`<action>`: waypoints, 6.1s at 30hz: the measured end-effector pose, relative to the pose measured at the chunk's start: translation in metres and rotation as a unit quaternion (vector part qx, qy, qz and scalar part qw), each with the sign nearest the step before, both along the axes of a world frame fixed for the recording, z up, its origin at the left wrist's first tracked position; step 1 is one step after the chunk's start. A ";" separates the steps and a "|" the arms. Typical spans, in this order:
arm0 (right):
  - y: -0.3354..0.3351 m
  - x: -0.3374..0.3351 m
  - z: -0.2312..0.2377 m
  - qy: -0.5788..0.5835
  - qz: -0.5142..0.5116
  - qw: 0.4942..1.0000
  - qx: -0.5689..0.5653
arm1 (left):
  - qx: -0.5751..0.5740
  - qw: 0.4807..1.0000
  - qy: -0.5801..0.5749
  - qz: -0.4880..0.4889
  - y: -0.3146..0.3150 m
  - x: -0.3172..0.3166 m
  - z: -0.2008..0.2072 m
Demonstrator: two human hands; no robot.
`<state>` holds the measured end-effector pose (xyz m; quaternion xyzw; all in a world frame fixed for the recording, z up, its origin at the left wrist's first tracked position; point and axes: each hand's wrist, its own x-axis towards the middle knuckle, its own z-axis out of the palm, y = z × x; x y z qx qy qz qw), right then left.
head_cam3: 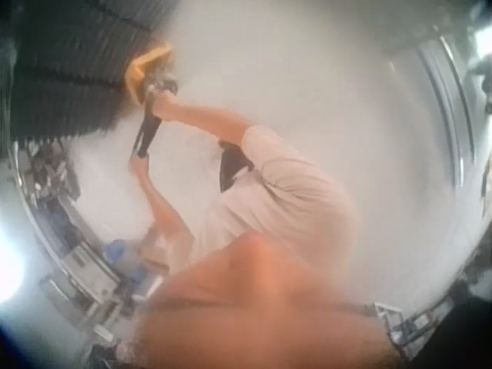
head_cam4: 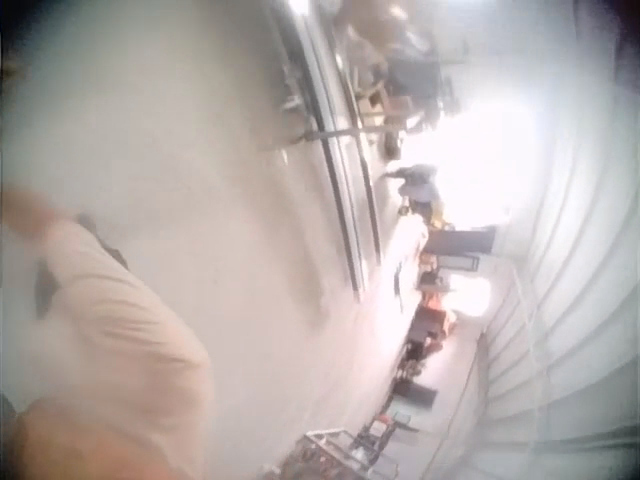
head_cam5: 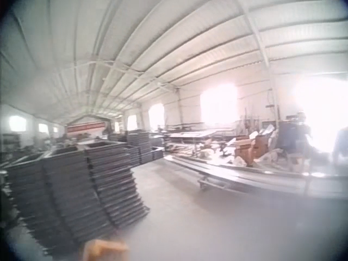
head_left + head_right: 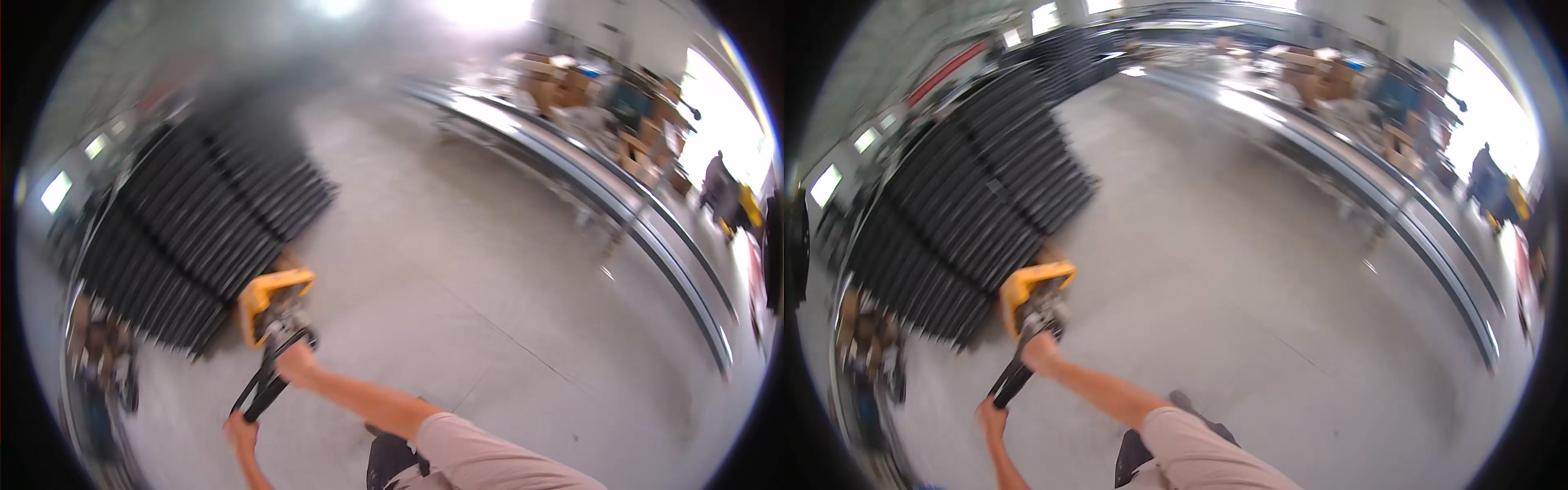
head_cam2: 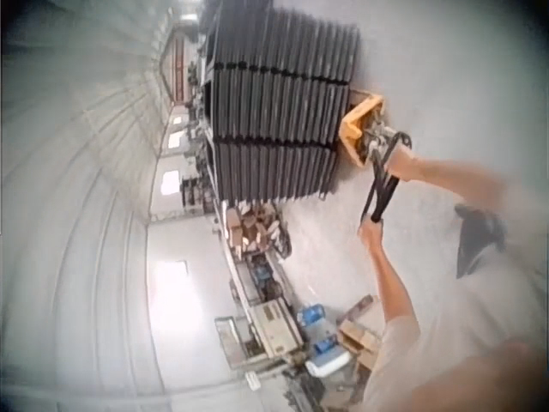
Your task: The person pulls and maneuvers a manual pallet jack carrying a stack of window frames across the factory floor to transport and park them in another area.
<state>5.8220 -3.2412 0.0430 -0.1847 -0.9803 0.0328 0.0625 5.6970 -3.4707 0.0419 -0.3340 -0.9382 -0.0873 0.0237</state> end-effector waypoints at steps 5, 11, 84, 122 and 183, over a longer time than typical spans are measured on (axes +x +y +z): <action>-0.025 0.069 0.064 0.005 0.014 1.000 0.002 | -0.008 1.000 0.029 -0.003 -0.019 0.052 0.051; -0.066 0.080 0.058 -0.041 0.031 0.999 0.019 | -0.011 0.999 0.051 -0.008 -0.077 0.082 0.066; -0.404 0.744 0.182 -0.043 0.073 0.996 -0.017 | 0.048 0.997 0.064 0.008 -0.418 0.757 0.175; -0.617 1.224 0.166 -0.078 0.075 0.994 -0.003 | 0.085 0.993 0.072 0.026 -0.634 1.236 0.142; -1.081 2.033 0.126 -0.062 0.125 0.990 0.001 | 0.056 0.993 0.092 0.051 -1.102 2.057 0.103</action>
